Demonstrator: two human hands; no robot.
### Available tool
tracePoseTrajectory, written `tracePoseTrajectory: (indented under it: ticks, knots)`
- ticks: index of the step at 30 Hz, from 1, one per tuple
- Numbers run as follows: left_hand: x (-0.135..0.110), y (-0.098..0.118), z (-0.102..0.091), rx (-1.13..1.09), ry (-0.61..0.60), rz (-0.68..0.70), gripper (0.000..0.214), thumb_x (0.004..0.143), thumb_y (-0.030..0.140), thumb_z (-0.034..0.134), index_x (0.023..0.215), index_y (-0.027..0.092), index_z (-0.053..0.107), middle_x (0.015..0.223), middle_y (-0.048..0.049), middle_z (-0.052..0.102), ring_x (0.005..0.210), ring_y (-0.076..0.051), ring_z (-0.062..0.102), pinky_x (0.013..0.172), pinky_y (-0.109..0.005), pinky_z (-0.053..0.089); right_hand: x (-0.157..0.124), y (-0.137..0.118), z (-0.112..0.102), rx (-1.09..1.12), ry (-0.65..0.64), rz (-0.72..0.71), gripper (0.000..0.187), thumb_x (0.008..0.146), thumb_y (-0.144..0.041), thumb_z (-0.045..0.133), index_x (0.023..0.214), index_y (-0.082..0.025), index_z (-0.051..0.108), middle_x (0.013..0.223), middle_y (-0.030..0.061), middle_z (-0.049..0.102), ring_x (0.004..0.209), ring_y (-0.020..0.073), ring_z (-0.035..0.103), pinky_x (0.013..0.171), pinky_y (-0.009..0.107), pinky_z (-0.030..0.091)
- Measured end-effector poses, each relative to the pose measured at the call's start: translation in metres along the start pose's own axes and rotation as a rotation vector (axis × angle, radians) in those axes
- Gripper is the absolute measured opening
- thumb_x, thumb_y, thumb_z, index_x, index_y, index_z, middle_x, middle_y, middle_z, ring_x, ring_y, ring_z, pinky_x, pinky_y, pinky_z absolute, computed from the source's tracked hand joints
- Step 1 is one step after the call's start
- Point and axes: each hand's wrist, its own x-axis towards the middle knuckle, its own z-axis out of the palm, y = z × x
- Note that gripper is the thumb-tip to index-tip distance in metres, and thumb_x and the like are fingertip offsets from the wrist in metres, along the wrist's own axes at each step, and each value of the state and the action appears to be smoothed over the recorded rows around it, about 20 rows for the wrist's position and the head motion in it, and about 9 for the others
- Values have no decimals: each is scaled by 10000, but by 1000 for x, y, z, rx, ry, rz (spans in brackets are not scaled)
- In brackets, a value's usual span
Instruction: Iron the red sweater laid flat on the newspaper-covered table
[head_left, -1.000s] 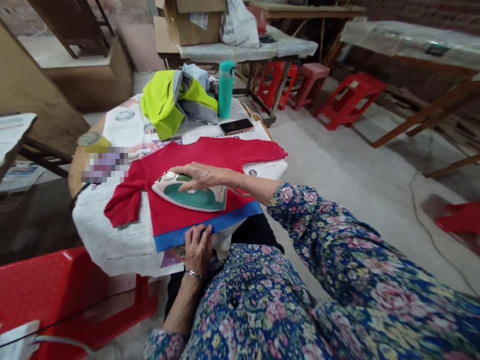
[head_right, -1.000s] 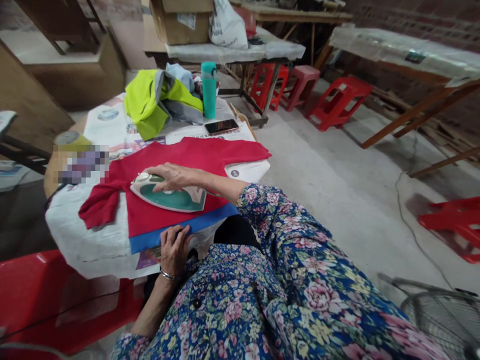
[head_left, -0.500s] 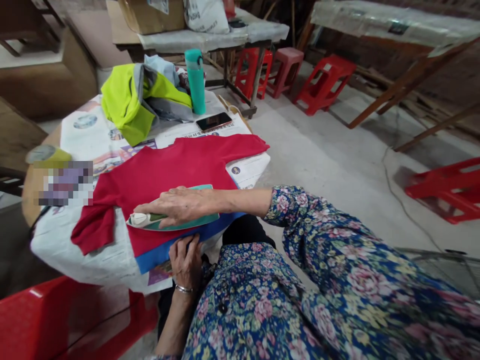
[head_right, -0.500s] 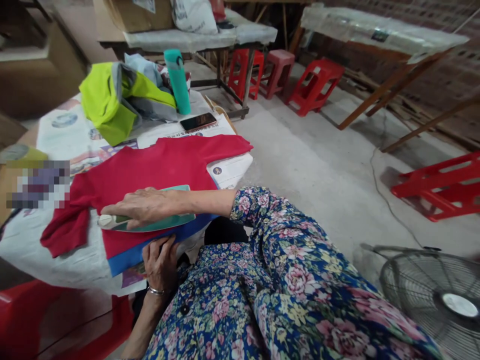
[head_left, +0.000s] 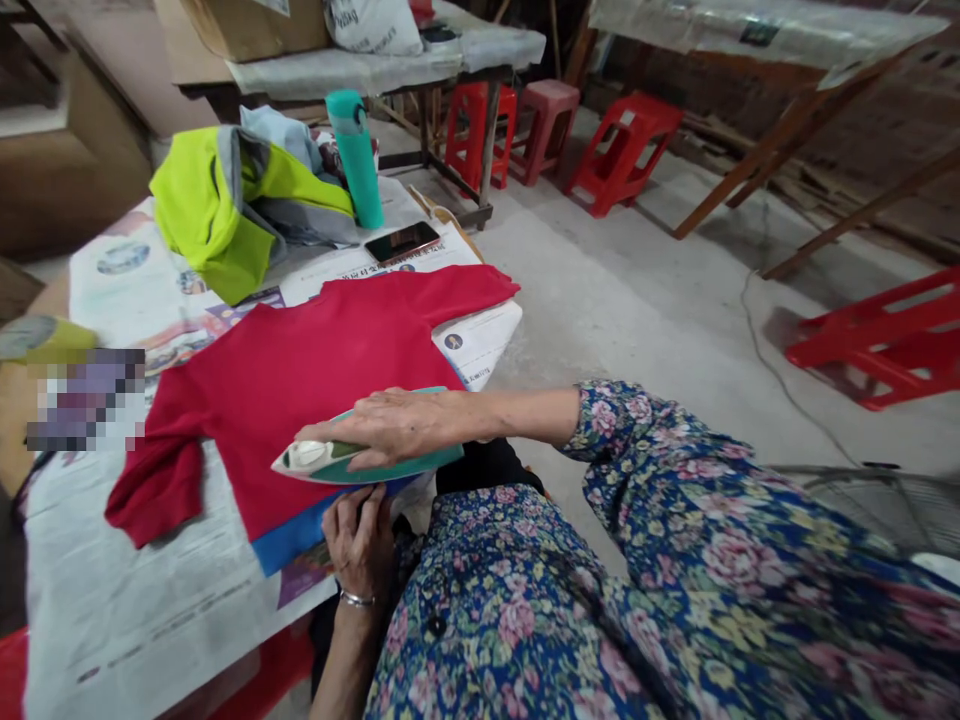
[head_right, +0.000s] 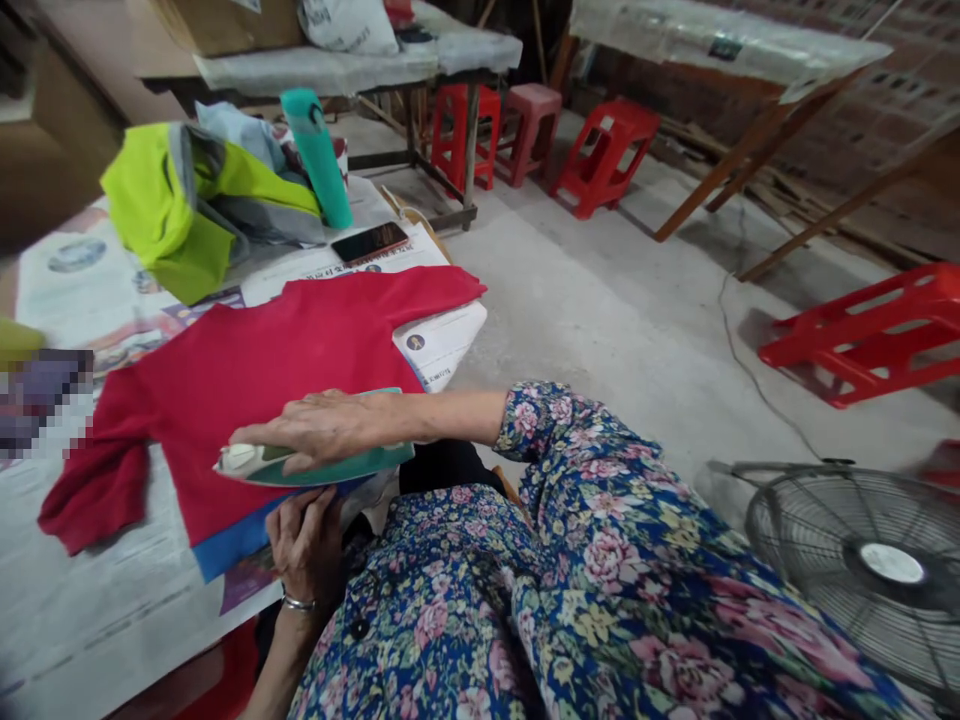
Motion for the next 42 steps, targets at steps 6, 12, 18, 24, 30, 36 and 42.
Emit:
tracePoseTrajectory:
  ticks: [6, 12, 18, 24, 30, 36, 42]
  knots:
    - [1, 2, 0, 16, -16, 1, 128, 1130, 231, 696, 1155, 219, 820, 1035, -96, 815, 952, -249, 730, 977, -410, 532, -51, 21, -9, 56, 60, 234, 653, 1159, -297, 732, 1775, -199, 538, 1574, 195, 758, 1333, 304, 740, 1115, 408, 572]
    - [13, 1, -14, 93, -122, 3, 185, 1141, 335, 683, 1078, 228, 819, 987, -86, 797, 921, -251, 717, 921, -395, 538, -75, 45, -20, 45, 204, 437, 658, 1150, -366, 727, 1761, -204, 545, 1345, 160, 827, 1128, 289, 759, 975, 359, 552]
    - [64, -14, -11, 177, -379, -131, 384, 1151, 448, 593, 876, 259, 783, 843, -76, 724, 835, -270, 670, 769, -373, 509, -79, 55, -22, 34, 294, 508, 673, 1132, -433, 722, 1744, -226, 534, 1318, 151, 823, 1176, 330, 740, 1036, 429, 549]
    - [113, -20, 52, 110, -457, -318, 523, 1100, 479, 573, 1458, 171, 799, 1610, -245, 719, 1490, -435, 638, 1229, -609, 534, -77, 47, -34, 130, 199, 487, 669, 1121, -436, 716, 1736, -236, 546, 1235, 122, 860, 1046, 292, 771, 958, 392, 584]
    - [102, -13, 74, 108, -560, -362, 739, 1105, 534, 508, 1704, 115, 618, 1840, -238, 511, 1751, -451, 413, 1439, -756, 237, -70, 39, -31, 199, 257, 571, 592, 1152, -372, 657, 1717, -207, 603, 1160, 122, 861, 870, 225, 777, 859, 348, 621]
    - [96, -14, 72, 120, -582, -353, 769, 1107, 557, 517, 1736, 121, 586, 1883, -228, 436, 1783, -446, 362, 1454, -769, 176, -62, 32, -28, 328, 409, 722, 593, 1175, -357, 610, 1744, -196, 561, 1010, 69, 811, 647, 163, 705, 695, 302, 604]
    - [98, -14, 73, 136, -591, -349, 764, 1100, 532, 542, 1745, 126, 576, 1881, -234, 433, 1786, -449, 357, 1446, -780, 196, -36, 44, -49, 276, 377, 720, 584, 1191, -359, 588, 1738, -171, 507, 926, 46, 773, 586, 159, 673, 642, 287, 568]
